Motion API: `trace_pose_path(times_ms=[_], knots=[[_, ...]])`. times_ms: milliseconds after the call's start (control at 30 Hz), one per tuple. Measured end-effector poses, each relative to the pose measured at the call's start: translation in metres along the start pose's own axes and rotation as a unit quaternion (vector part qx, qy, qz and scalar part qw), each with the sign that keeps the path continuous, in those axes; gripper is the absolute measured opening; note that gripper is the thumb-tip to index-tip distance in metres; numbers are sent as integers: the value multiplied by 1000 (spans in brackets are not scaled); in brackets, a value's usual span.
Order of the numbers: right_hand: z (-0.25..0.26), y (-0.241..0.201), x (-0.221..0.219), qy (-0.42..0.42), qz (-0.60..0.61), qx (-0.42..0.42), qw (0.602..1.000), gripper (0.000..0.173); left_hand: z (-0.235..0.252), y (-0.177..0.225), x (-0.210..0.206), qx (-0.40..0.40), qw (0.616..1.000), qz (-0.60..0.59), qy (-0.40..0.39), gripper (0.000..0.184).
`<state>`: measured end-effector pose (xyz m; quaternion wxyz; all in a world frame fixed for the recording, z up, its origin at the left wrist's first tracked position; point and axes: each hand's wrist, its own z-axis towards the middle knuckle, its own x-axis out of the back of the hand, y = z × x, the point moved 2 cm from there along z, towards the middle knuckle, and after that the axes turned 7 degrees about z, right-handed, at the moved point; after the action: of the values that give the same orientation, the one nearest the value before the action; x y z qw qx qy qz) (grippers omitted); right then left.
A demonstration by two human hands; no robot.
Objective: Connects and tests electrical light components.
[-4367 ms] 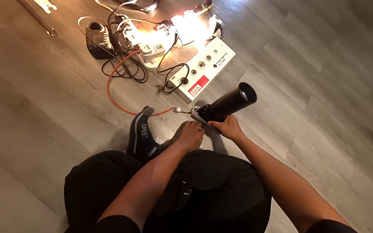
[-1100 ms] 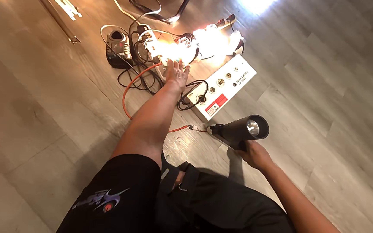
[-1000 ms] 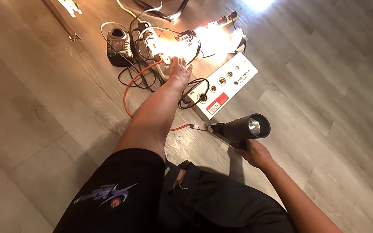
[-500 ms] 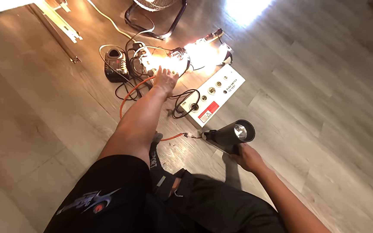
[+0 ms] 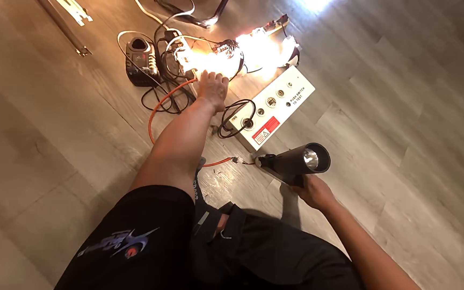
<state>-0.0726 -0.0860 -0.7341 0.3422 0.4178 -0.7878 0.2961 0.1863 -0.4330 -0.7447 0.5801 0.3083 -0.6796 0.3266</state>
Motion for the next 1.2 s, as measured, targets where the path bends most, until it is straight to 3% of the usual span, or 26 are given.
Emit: trace_pose_path(times_ms=[67, 167, 333, 500, 600, 700, 833, 1033, 1200], knots=[[-1, -1, 0, 1, 1, 4, 1000, 64, 6, -1, 0, 22, 1000, -3, 7, 80], [0, -2, 1, 3, -3, 6, 1000, 62, 21, -13, 6, 60, 996, -63, 17, 43], [0, 3, -1, 11, 13, 9, 1000, 61, 35, -44, 26, 155, 963, -180, -132, 59], [3, 7, -5, 26, 22, 8, 999, 58, 41, -61, 24, 189, 939, -239, -159, 71], [2, 8, -7, 36, 18, 11, 999, 56, 53, -60, 23, 178, 938, -249, -164, 63], [1, 9, -9, 46, 22, 23, 998, 53, 67, -56, 13, 147, 936, -278, -158, 42], [0, 9, -9, 52, 32, 37, 997, 51, 67, -57, 7, 139, 932, -297, -153, 41], [1, 12, -9, 54, 34, 46, 997, 51, 69, -61, 6, 157, 889, -396, -168, 27], [2, 13, -9, 56, 33, 47, 997, 51, 73, -58, 8, 166, 882, -403, -181, 29]])
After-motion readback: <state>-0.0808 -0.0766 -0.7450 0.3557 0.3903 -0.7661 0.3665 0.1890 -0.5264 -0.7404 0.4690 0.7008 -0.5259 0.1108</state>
